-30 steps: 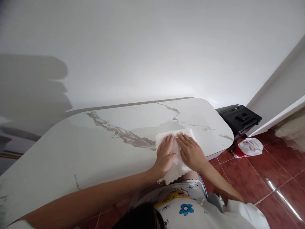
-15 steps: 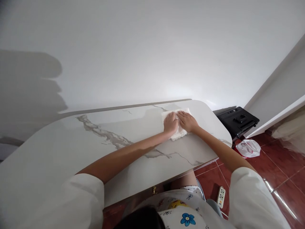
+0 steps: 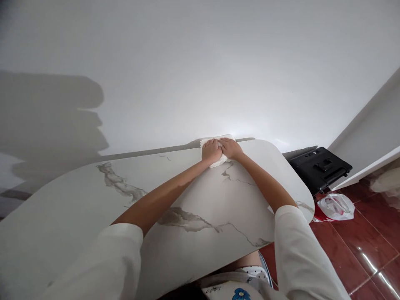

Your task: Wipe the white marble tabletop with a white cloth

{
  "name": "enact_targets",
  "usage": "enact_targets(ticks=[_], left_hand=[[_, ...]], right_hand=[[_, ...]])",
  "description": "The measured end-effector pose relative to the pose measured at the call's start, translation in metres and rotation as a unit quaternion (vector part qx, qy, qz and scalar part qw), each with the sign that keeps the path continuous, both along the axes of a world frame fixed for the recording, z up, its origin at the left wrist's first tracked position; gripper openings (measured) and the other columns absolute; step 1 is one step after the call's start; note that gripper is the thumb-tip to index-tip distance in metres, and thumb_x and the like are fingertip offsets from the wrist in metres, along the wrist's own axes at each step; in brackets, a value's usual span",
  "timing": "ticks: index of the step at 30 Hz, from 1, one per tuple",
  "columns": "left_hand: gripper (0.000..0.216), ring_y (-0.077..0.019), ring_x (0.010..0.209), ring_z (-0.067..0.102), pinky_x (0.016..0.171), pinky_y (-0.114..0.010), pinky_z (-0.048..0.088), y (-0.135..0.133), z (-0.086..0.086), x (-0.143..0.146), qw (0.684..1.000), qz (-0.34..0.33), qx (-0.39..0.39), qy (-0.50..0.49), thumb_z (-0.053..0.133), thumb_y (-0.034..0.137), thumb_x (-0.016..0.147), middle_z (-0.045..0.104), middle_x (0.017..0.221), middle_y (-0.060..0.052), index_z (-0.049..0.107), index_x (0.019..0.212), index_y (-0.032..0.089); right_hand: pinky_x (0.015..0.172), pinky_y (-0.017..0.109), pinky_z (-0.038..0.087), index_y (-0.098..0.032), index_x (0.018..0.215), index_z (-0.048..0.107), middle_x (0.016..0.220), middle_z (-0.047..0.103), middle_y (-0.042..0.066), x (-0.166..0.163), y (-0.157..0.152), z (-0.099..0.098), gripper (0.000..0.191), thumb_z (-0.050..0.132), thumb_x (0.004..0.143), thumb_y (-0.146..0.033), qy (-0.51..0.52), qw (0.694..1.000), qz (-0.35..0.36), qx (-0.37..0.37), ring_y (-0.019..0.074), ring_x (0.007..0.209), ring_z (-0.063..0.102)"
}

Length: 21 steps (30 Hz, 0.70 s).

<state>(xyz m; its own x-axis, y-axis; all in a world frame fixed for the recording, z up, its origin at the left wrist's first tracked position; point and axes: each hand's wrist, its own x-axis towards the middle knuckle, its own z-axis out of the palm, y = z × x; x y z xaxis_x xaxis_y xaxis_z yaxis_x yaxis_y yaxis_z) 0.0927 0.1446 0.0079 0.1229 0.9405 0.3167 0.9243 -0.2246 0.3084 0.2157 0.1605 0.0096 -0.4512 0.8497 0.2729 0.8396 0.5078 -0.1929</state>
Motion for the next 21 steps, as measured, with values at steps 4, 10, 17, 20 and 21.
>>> enact_targets(ticks=[4,10,17,20,21], left_hand=[[0.033,-0.0285,0.115,0.049,0.102,-0.04,0.034,0.008,0.002,0.032,1.0,-0.004,0.0,0.007,0.036,0.017,0.088,0.06,0.116,-0.017,0.057,0.111,0.009],[0.043,-0.0267,0.13,0.038,0.11,-0.038,0.025,-0.019,0.0,0.07,0.998,-0.057,0.01,-0.013,0.033,0.019,0.09,0.048,0.137,-0.015,0.047,0.129,0.008],[0.048,-0.0235,0.138,0.03,0.115,-0.039,0.021,-0.079,0.004,0.072,0.992,-0.112,-0.041,-0.046,0.032,0.018,0.089,0.04,0.146,-0.012,0.042,0.136,0.01],[0.051,-0.0216,0.14,0.027,0.117,-0.037,0.019,-0.11,0.009,0.06,0.989,-0.114,-0.074,-0.065,0.032,0.017,0.089,0.037,0.149,-0.009,0.04,0.138,0.012],[0.052,-0.0213,0.141,0.027,0.117,-0.037,0.018,-0.121,0.01,0.056,0.988,-0.111,-0.083,-0.072,0.033,0.017,0.088,0.037,0.149,-0.009,0.04,0.139,0.012]], right_hand=[[0.112,0.034,0.03,-0.011,0.135,0.049,0.139,0.051,0.009,0.031,0.008,0.0,0.047,0.03,0.094,-0.02,-0.005,1.0,-0.016,0.005,0.0197,0.131,0.043],[0.112,0.043,0.031,-0.014,0.139,0.045,0.144,0.046,0.008,0.075,-0.021,-0.007,0.049,0.029,0.094,-0.02,-0.004,0.999,-0.04,0.031,0.0226,0.135,0.037],[0.111,0.047,0.031,-0.014,0.142,0.041,0.147,0.041,0.009,0.085,-0.093,-0.011,0.049,0.031,0.095,-0.023,-0.018,0.997,-0.066,0.033,0.0267,0.137,0.034],[0.111,0.046,0.03,-0.01,0.142,0.04,0.147,0.04,0.012,0.075,-0.127,-0.006,0.05,0.03,0.094,-0.023,-0.034,0.997,-0.065,0.018,0.0274,0.138,0.033],[0.111,0.045,0.03,-0.009,0.142,0.04,0.147,0.039,0.012,0.071,-0.138,-0.004,0.051,0.031,0.094,-0.023,-0.039,0.997,-0.06,0.014,0.0275,0.138,0.033]])
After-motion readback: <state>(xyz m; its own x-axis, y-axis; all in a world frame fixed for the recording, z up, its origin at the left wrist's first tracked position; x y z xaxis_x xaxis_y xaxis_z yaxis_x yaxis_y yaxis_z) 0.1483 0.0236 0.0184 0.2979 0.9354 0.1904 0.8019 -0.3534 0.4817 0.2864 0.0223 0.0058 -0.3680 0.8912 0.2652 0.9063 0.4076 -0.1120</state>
